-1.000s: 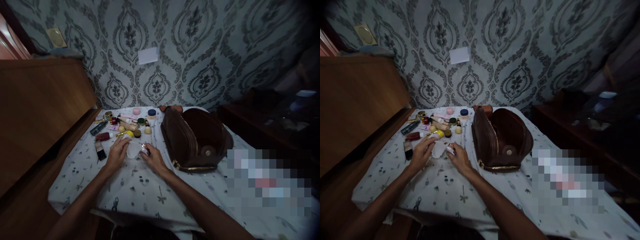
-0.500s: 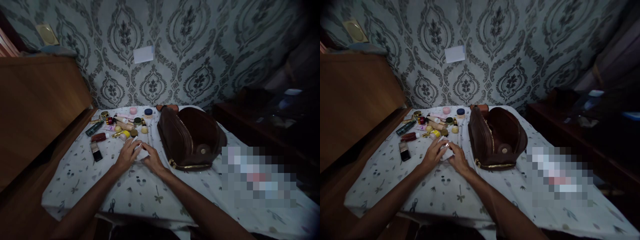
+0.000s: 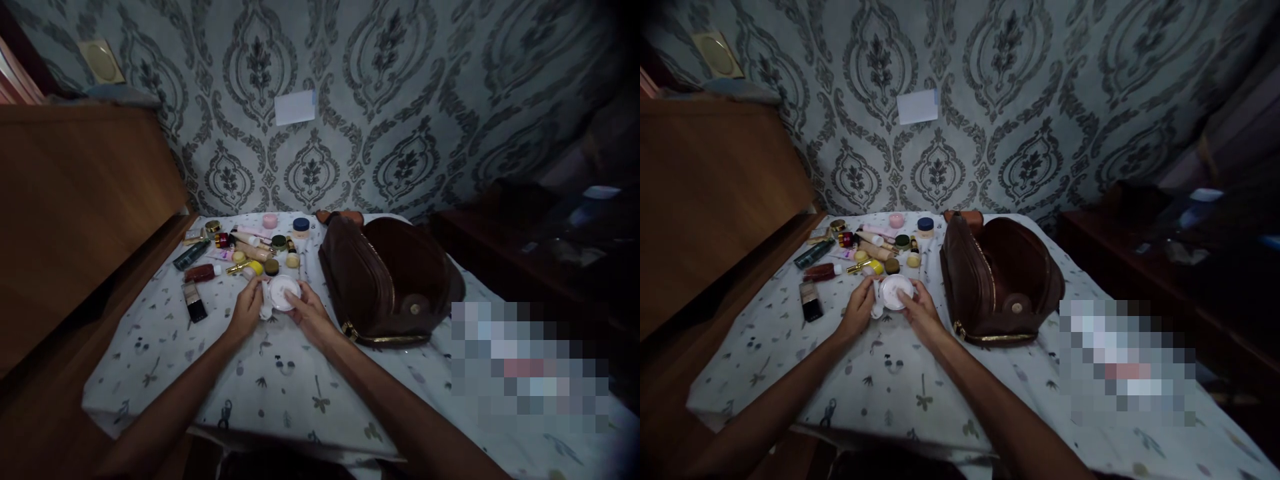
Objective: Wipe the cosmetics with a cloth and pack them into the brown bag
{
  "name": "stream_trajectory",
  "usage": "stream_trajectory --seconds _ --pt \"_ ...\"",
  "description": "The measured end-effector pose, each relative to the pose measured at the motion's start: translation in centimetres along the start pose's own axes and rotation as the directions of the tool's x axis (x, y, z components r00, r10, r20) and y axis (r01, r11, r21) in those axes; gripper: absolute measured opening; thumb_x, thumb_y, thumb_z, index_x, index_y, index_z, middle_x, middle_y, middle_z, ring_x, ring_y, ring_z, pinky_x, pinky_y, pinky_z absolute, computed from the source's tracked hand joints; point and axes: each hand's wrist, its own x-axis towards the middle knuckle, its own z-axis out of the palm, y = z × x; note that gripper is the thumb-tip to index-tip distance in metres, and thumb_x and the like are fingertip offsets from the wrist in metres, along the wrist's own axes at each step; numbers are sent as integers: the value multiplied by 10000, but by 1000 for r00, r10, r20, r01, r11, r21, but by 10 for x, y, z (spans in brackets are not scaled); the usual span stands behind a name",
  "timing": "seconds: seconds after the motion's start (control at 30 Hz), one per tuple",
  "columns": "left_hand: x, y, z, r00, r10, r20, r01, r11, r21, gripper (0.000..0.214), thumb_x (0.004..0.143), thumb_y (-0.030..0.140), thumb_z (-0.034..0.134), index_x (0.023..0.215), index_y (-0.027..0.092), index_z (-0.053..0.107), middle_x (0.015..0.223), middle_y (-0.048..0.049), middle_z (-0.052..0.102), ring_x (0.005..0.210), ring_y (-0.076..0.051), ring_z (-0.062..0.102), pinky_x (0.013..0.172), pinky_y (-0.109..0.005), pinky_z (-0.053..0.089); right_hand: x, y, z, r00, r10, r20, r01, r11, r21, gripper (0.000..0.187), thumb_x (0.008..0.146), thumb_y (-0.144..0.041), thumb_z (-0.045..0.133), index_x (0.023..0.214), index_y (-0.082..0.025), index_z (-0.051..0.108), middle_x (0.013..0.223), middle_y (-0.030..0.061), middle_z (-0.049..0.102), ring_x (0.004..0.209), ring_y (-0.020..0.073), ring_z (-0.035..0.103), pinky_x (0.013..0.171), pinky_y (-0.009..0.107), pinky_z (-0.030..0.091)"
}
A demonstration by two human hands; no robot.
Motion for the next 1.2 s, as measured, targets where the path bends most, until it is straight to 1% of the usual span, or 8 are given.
stream_trajectory --seconds 0.2,0.33,0.47,0.63,0.77,0.93,1.1,1.2 --pt "-7 -1 1 979 175 101 -189 970 152 354 927 261 462 1266 172 518 1228 -102 640 1099 -225 611 959 -367 481 1 -1 0 994 110 -14 -106 978 182 333 703 -429 793 918 -230 635 945 28 713 806 182 656 651 293 550" --pt "-12 -1 -2 939 308 154 -337 913 231 443 901 192 481 1343 180 458 1320 -115 600 1223 -228 568 1043 -382 447 -7 -5 5 987 156 44 -159 983 87 483 665 -473 814 1043 -228 638 875 15 694 720 153 618 536 221 477" --pt "-13 2 -5 910 376 176 -413 867 280 423 923 176 446 1345 191 466 1305 -103 616 1211 -211 580 1035 -365 463 -15 -9 13 992 125 -28 -124 991 42 512 632 -402 831 1065 -245 607 812 -25 669 647 120 580 465 175 386" --pt "-7 1 -14 949 284 138 -315 814 488 374 912 172 432 1261 201 564 1189 -90 656 1122 -229 605 987 -401 486 -13 -20 12 971 236 -42 -222 950 220 269 710 -412 745 858 -214 640 729 15 686 625 153 606 494 221 433" --pt "-4 3 -19 963 255 87 -254 754 605 323 938 323 483 1212 208 610 1281 -123 583 1220 -288 512 1046 -496 410 -11 -24 9 959 284 -7 -269 915 301 326 842 -501 571 899 -198 679 772 56 714 713 191 662 568 272 497" --pt "-9 11 -6 891 401 212 -453 778 435 722 899 573 514 1482 207 297 1409 -168 454 1315 -312 433 1086 -480 372 -15 -17 16 978 203 43 -208 963 172 315 846 -524 550 874 -233 667 772 0 707 714 170 649 639 274 518" --pt "-14 9 5 880 417 229 -474 723 502 717 871 649 489 1429 212 377 1208 -148 541 1087 -299 551 915 -433 475 -17 -6 18 953 266 145 -271 962 17 553 813 -713 503 892 -201 696 772 29 713 733 183 659 641 274 507" --pt "-15 9 4 853 464 240 -518 693 501 700 864 646 504 1407 214 415 1221 -153 530 1109 -309 531 941 -450 455 -16 3 15 957 270 108 -262 962 -82 659 784 -800 453 941 -211 703 737 19 692 692 174 637 587 269 477"
